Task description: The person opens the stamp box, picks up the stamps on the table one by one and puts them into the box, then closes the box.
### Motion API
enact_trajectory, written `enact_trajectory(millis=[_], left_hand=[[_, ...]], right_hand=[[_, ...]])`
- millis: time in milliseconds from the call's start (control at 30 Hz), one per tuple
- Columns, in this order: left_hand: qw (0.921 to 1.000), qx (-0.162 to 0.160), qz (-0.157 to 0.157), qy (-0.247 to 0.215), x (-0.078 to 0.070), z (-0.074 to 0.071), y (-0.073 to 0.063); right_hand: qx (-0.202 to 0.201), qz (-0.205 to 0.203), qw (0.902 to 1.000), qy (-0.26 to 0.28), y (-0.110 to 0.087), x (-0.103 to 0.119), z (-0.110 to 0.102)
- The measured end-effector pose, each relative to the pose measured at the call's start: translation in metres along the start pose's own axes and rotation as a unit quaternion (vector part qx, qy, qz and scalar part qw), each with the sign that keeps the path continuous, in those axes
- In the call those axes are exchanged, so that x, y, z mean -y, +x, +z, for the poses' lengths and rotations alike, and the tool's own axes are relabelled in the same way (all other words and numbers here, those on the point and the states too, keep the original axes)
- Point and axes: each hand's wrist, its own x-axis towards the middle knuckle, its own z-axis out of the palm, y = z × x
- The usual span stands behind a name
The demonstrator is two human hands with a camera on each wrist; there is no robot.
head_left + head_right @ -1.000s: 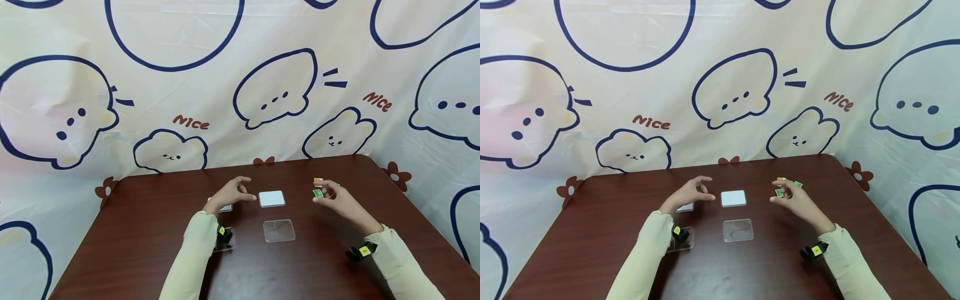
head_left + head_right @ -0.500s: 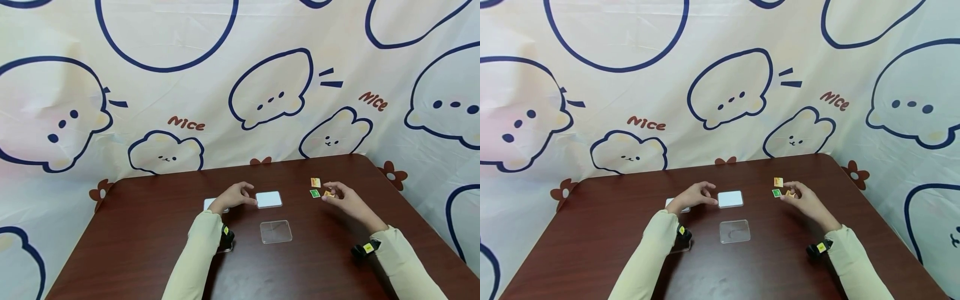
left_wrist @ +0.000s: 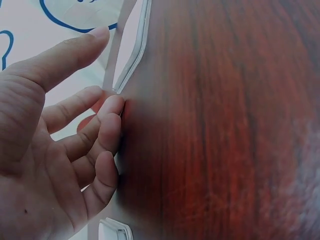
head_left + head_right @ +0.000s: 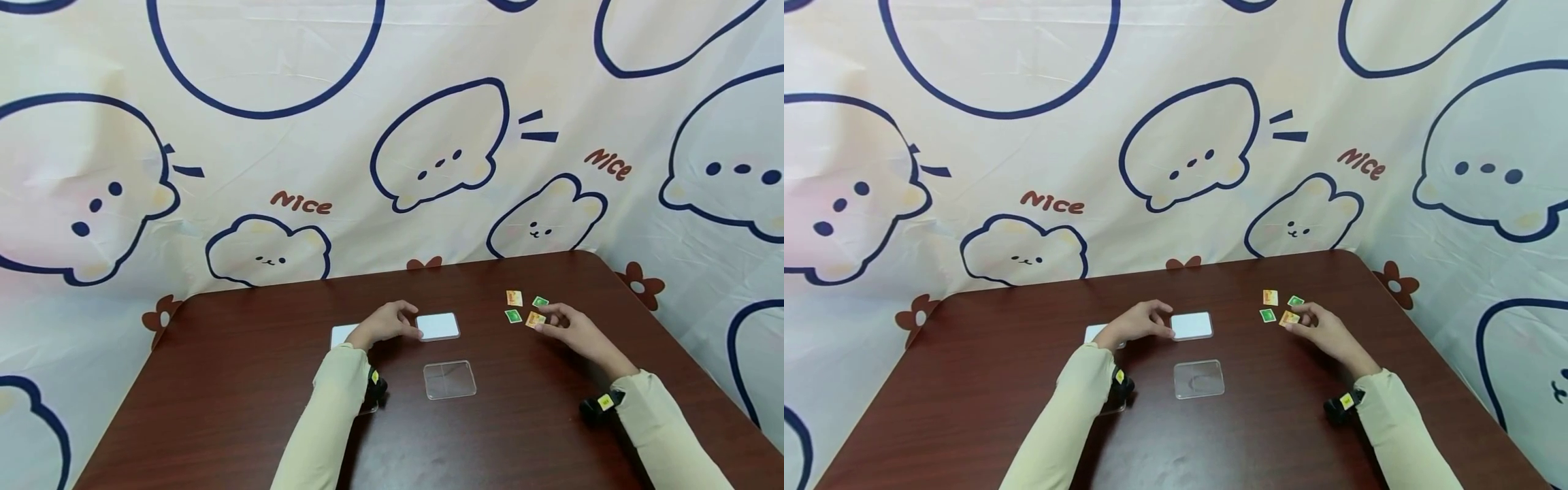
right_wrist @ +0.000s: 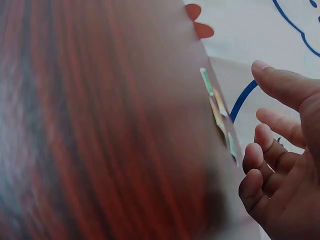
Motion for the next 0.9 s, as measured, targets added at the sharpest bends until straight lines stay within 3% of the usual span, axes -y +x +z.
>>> enact_trajectory(millis=[400, 900], left_hand=[[1.0, 0.008, -0.002, 0.0, 0.004, 0.001, 0.004], [0.9996, -0.007, -0.011, 0.023, 0.004, 0.005, 0.004]], right_hand=[[0.006, 0.015, 0.9997, -0.019, 0.015, -0.009, 0.002], [0.037, 0.027, 0.9972, -0.06, 0.022, -0.011, 0.003]])
